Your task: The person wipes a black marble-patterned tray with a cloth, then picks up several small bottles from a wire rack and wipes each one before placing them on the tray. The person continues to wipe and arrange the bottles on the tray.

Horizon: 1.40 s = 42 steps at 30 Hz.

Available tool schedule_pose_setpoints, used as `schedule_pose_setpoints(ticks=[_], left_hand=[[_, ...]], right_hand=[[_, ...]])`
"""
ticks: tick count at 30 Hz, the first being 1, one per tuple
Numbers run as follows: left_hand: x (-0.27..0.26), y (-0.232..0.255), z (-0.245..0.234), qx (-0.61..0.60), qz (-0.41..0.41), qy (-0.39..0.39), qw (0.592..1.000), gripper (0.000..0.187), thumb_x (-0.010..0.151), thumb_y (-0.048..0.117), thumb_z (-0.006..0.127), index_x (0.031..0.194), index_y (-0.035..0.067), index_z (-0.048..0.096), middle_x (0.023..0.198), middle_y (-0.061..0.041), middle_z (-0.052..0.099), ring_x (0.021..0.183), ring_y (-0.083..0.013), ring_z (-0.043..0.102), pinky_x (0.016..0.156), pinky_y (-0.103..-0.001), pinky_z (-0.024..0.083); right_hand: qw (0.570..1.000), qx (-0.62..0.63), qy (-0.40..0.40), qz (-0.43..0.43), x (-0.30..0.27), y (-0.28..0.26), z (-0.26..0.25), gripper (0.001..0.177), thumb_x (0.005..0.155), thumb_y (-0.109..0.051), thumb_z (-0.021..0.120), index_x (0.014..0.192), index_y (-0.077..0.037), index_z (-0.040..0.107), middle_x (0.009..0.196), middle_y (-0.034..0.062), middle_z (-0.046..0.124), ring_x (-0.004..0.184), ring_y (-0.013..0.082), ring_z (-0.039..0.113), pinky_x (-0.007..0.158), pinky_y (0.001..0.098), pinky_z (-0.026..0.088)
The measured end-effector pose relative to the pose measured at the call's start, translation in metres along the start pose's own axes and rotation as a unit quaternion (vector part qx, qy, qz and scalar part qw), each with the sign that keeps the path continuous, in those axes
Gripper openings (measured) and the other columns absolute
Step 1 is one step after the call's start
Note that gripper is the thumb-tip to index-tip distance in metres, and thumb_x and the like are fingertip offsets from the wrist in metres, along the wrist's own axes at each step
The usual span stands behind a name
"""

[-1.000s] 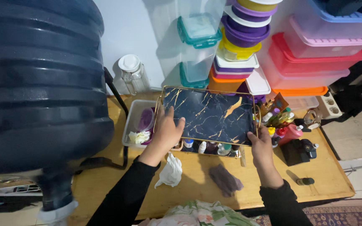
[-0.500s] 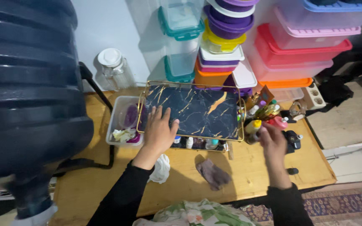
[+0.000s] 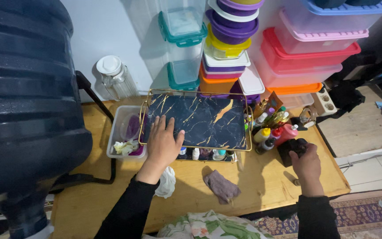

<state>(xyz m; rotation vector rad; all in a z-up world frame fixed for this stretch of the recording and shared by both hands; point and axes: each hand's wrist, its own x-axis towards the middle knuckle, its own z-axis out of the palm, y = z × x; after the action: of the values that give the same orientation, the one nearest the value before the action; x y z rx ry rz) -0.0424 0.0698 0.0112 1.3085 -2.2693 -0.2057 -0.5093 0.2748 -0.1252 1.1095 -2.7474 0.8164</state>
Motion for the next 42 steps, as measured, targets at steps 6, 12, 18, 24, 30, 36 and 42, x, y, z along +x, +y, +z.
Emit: schedule_pose_setpoints(ticks=[6, 12, 18, 24, 30, 36, 42], left_hand=[[0.001, -0.002, 0.0, -0.006, 0.002, 0.005, 1.0, 0.058, 0.092, 0.037, 0.064, 0.131, -0.006, 0.061, 0.143, -0.032, 0.05, 0.138, -0.0485, 0.041, 0.116, -0.051, 0.031], [0.0, -0.003, 0.0, 0.002, 0.013, 0.011, 1.0, 0.058, 0.093, 0.037, 0.064, 0.13, -0.006, 0.062, 0.141, -0.032, 0.051, 0.138, -0.0487, 0.043, 0.117, -0.051, 0.033], [0.001, -0.001, 0.002, 0.008, 0.002, 0.003, 1.0, 0.059, 0.093, 0.038, 0.063, 0.132, -0.005, 0.06, 0.144, -0.033, 0.048, 0.138, -0.0487, 0.041, 0.116, -0.052, 0.03], [0.002, 0.0, 0.004, 0.011, -0.004, -0.003, 1.0, 0.059, 0.093, 0.039, 0.062, 0.133, -0.004, 0.059, 0.145, -0.033, 0.047, 0.139, -0.048, 0.04, 0.117, -0.051, 0.03], [-0.001, 0.002, 0.003, 0.004, -0.002, 0.008, 1.0, 0.059, 0.094, 0.039, 0.061, 0.133, -0.005, 0.06, 0.145, -0.033, 0.047, 0.14, -0.0478, 0.04, 0.118, -0.051, 0.029], [0.0, 0.003, -0.001, 0.012, -0.009, -0.012, 1.0, 0.061, 0.094, 0.038, 0.061, 0.134, -0.006, 0.058, 0.146, -0.034, 0.045, 0.14, -0.0479, 0.038, 0.118, -0.051, 0.027], [0.0, 0.004, 0.001, -0.001, -0.017, 0.0, 1.0, 0.06, 0.094, 0.038, 0.06, 0.134, -0.006, 0.058, 0.147, -0.034, 0.045, 0.142, -0.0469, 0.037, 0.12, -0.051, 0.026]], right_hand=[[0.998, -0.024, 0.027, -0.054, 0.003, -0.003, 0.003, 0.055, 0.076, -0.025, 0.085, 0.122, -0.005, 0.061, 0.109, 0.0268, 0.069, 0.1, 0.0452, 0.067, 0.083, 0.0515, 0.054], [0.998, -0.038, 0.003, -0.053, 0.0, -0.012, 0.007, 0.047, 0.079, -0.022, 0.082, 0.121, -0.004, 0.068, 0.097, 0.0258, 0.073, 0.092, 0.044, 0.071, 0.08, 0.0504, 0.056], [0.997, -0.027, 0.007, -0.067, -0.01, -0.052, -0.057, 0.043, 0.082, -0.026, 0.083, 0.115, 0.0, 0.072, 0.088, 0.0251, 0.072, 0.086, 0.042, 0.071, 0.075, 0.0488, 0.057], [0.984, 0.083, 0.073, -0.143, -0.007, -0.134, -0.155, 0.033, 0.094, -0.022, 0.085, 0.109, 0.004, 0.073, 0.085, 0.017, 0.073, 0.079, 0.0238, 0.072, 0.073, 0.0347, 0.055], [0.934, 0.274, 0.037, -0.228, 0.02, -0.22, -0.153, 0.034, 0.093, -0.014, 0.085, 0.117, 0.005, 0.07, 0.095, 0.0123, 0.073, 0.083, 0.0124, 0.067, 0.075, 0.0279, 0.054], [0.939, 0.235, -0.024, -0.248, 0.034, -0.281, -0.111, 0.038, 0.085, -0.019, 0.087, 0.109, 0.005, 0.069, 0.077, 0.0115, 0.071, 0.067, 0.0138, 0.066, 0.064, 0.0299, 0.053], [0.946, 0.201, -0.023, -0.251, 0.041, -0.291, -0.1, 0.034, 0.085, -0.021, 0.087, 0.102, 0.004, 0.07, 0.073, 0.0144, 0.067, 0.062, 0.0232, 0.064, 0.062, 0.035, 0.052]])
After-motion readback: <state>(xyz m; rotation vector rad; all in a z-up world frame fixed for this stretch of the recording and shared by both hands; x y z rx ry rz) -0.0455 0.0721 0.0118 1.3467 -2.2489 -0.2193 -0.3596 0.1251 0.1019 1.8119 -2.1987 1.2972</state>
